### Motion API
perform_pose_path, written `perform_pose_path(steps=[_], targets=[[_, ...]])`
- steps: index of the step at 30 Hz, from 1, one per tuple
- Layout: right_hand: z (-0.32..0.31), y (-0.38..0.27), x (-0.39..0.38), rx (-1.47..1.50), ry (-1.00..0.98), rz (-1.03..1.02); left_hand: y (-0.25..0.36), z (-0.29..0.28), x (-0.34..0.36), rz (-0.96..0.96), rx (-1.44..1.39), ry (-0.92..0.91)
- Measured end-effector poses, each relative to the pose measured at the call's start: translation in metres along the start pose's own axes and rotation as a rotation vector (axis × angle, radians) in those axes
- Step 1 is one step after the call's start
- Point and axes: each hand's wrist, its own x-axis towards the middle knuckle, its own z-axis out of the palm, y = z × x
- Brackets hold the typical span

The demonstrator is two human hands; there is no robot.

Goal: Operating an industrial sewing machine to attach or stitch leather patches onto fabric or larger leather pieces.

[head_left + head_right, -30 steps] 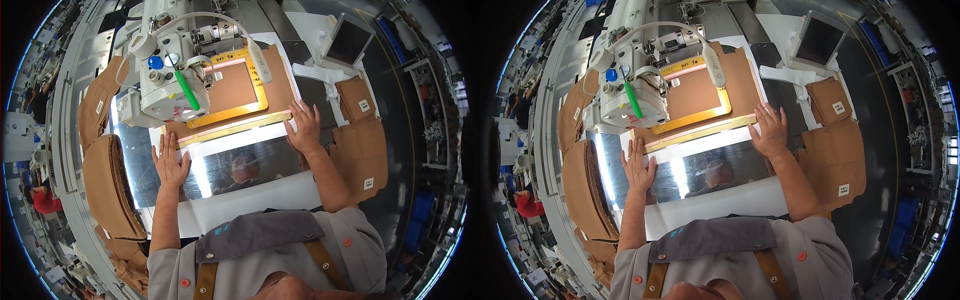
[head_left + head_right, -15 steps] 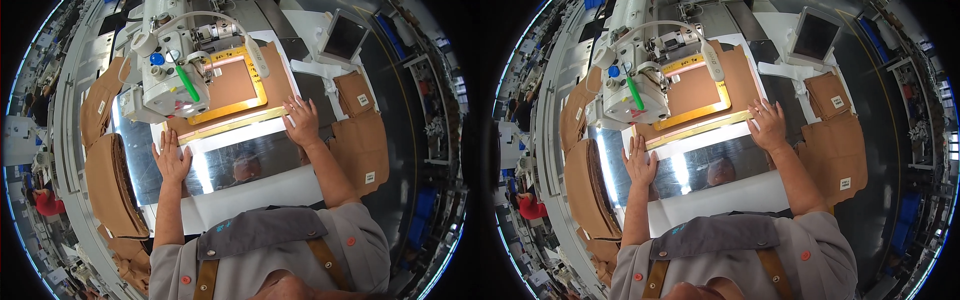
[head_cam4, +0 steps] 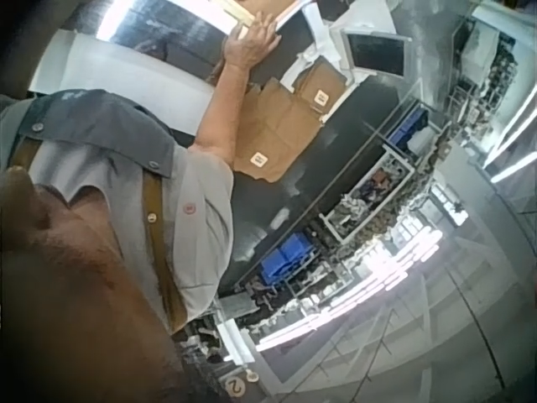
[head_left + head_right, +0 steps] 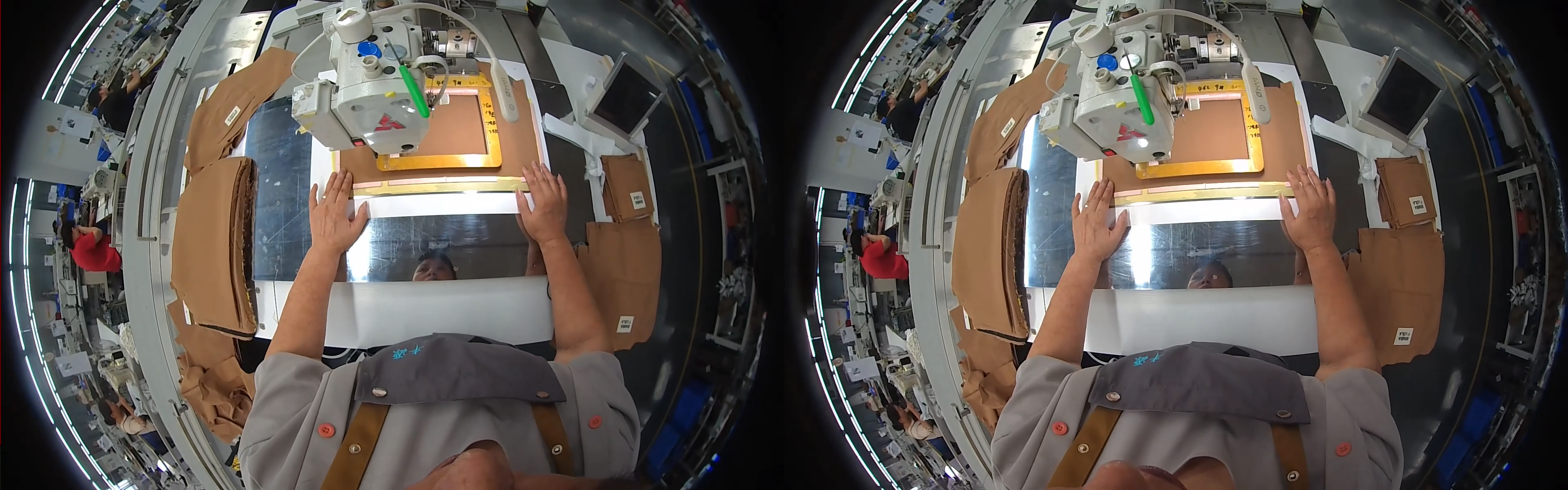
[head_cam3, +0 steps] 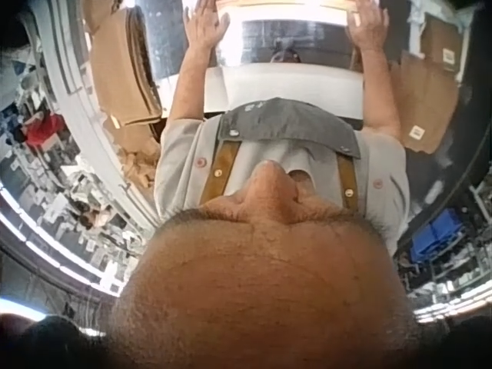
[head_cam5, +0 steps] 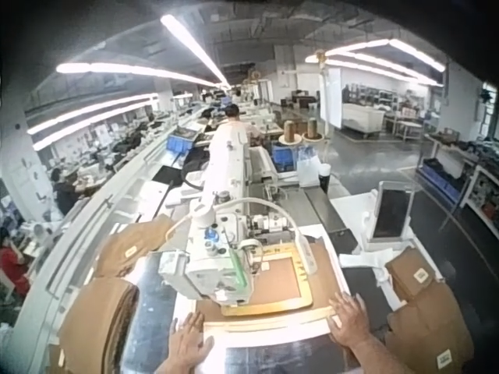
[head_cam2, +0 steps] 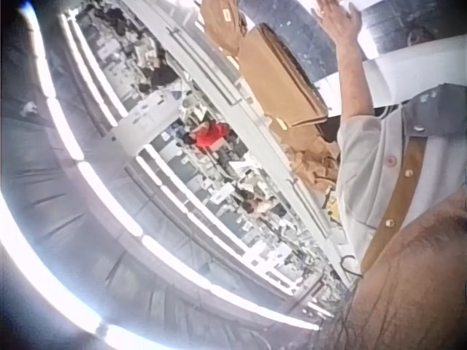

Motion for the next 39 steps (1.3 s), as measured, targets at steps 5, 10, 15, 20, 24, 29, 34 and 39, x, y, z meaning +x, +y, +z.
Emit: perform_pose_path(steps=[5, 10, 15, 20, 24, 29, 34, 39], targets=[[-0.002, -0.004, -0.001, 0.055, 0.019, 0.017, 0.004, 0.001, -0.001, -0.031, 0.018, -0.006], [-0.003, -0.002, 0.002, 0.130, 0.011, 0.009, 0.008, -0.005, 0.003, -0.007, 0.058, -0.126], [-0.008, -0.001, 0.002, 0.187, 0.010, 0.006, 0.011, -0.005, 0.000, -0.032, 0.118, -0.157], [-0.005, -0.003, -0.003, 0.171, -0.043, 0.019, 0.007, 0.000, -0.009, -0.065, 0.111, -0.160], [-0.012, -0.001, -0.003, 0.203, -0.107, 0.070, 0.009, -0.001, -0.006, -0.037, 0.081, -0.123], [-0.016, 0.002, 0.000, 0.216, -0.154, 0.086, 0.010, 0.002, -0.004, -0.013, 0.048, -0.053], [-0.014, 0.002, 0.001, 0.210, -0.163, 0.096, 0.007, 0.006, -0.006, -0.004, 0.047, -0.027], [-0.011, -0.001, -0.001, 0.220, -0.166, 0.083, 0.010, 0.002, -0.008, -0.039, 0.030, -0.041]])
